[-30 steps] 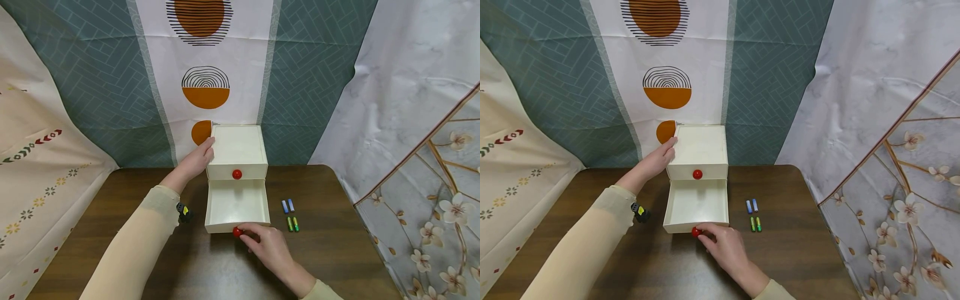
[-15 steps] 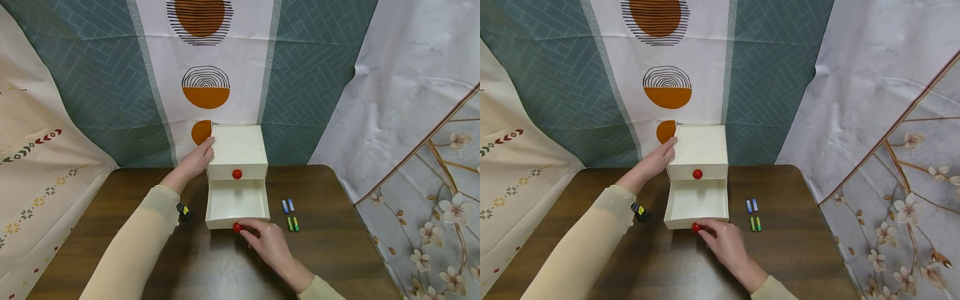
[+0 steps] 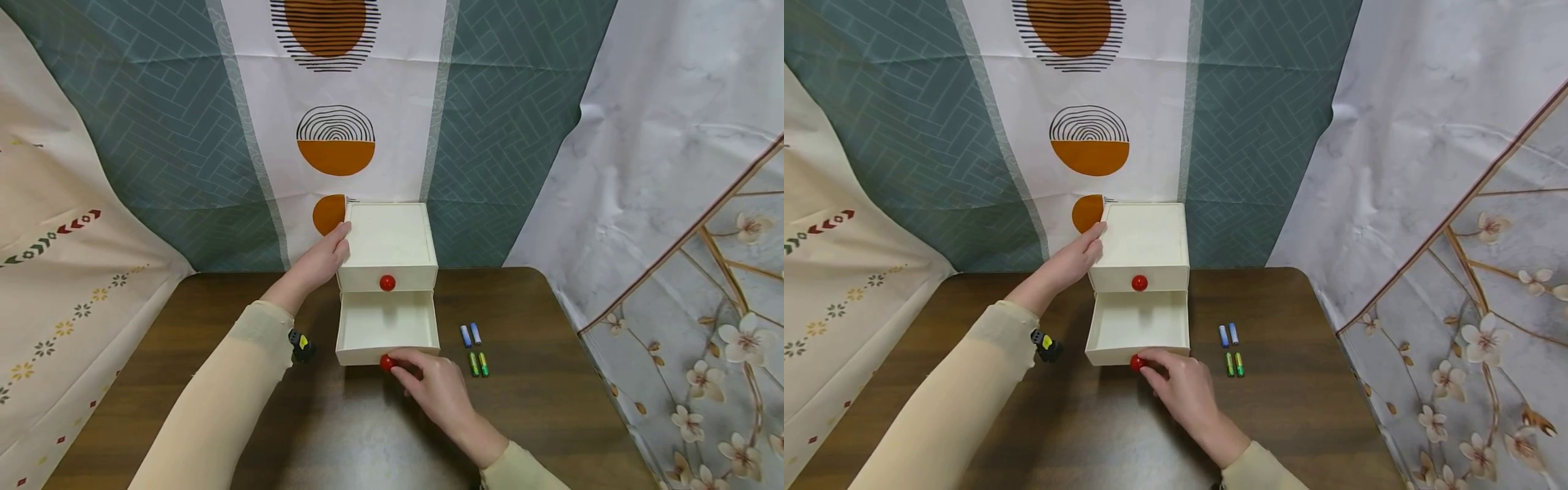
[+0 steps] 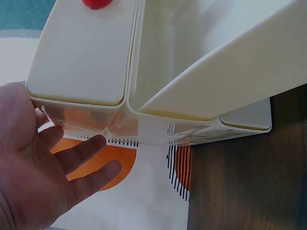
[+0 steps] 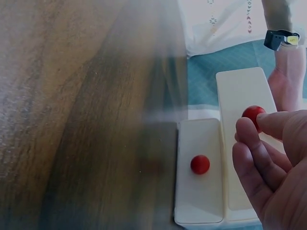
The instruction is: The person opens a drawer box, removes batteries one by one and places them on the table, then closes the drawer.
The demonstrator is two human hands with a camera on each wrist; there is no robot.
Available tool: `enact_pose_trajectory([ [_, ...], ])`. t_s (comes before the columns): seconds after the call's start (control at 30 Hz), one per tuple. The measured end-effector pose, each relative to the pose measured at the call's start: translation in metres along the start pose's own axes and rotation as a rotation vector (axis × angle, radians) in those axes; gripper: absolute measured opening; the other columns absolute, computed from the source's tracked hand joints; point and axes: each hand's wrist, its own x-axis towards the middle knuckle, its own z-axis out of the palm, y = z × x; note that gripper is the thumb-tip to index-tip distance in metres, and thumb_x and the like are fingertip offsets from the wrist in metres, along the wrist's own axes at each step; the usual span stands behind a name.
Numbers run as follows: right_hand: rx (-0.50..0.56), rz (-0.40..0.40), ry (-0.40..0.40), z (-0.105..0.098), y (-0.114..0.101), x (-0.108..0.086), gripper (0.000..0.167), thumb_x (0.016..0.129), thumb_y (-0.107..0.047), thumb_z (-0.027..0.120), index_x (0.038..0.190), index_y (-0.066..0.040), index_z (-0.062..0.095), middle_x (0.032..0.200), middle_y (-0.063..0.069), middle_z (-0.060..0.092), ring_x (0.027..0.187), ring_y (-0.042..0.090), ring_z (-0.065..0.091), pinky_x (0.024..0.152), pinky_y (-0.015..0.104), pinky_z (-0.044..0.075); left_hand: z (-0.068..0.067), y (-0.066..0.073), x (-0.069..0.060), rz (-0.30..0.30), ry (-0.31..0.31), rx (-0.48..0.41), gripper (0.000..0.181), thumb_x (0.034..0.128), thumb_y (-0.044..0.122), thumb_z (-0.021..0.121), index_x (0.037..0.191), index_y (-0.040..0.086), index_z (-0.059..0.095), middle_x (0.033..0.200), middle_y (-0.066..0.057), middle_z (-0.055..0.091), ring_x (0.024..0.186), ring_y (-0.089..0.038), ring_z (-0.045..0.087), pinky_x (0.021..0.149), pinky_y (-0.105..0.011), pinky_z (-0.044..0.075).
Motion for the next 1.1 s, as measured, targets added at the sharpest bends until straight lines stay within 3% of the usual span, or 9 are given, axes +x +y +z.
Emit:
enact_pose_trajectory([
  [0.2,-0.025,-0.002,0.019,0.002,0.001,0.005,0.028,0.097,-0.019,0.088,0.123,-0.026,0.083,0.086,-0.017,0.078,0.053,-0.014,0.056,0.056,0.021,0.049,0.001,0.001,0.0,-0.004,0.001,0.004,0.064,0.1197,0.033,0.029,0.178,0.01,0.017,0.185,-0.008,0.008,0.17,-0.027,0.01,0.136,-0.046,0.012],
  [0.67,-0.059,0.033,0.022,0.005,0.004,0.019,0.03,0.097,-0.02,0.088,0.126,-0.026,0.083,0.096,-0.013,0.082,0.053,-0.013,0.057,0.054,0.022,0.048,0.001,0.0,0.002,-0.011,0.0,0.02,0.064,0.1197,0.034,0.029,0.179,0.012,0.016,0.185,-0.007,0.008,0.17,-0.025,0.009,0.136,-0.045,0.011],
  [1.1,-0.084,0.032,0.035,0.006,0.012,0.035,0.029,0.097,-0.022,0.088,0.126,-0.026,0.084,0.083,-0.014,0.079,0.053,-0.013,0.058,0.053,0.023,0.046,0.001,0.0,0.001,-0.01,0.001,0.012,0.064,0.1196,0.035,0.029,0.179,0.013,0.016,0.185,-0.007,0.008,0.17,-0.025,0.01,0.137,-0.045,0.011],
])
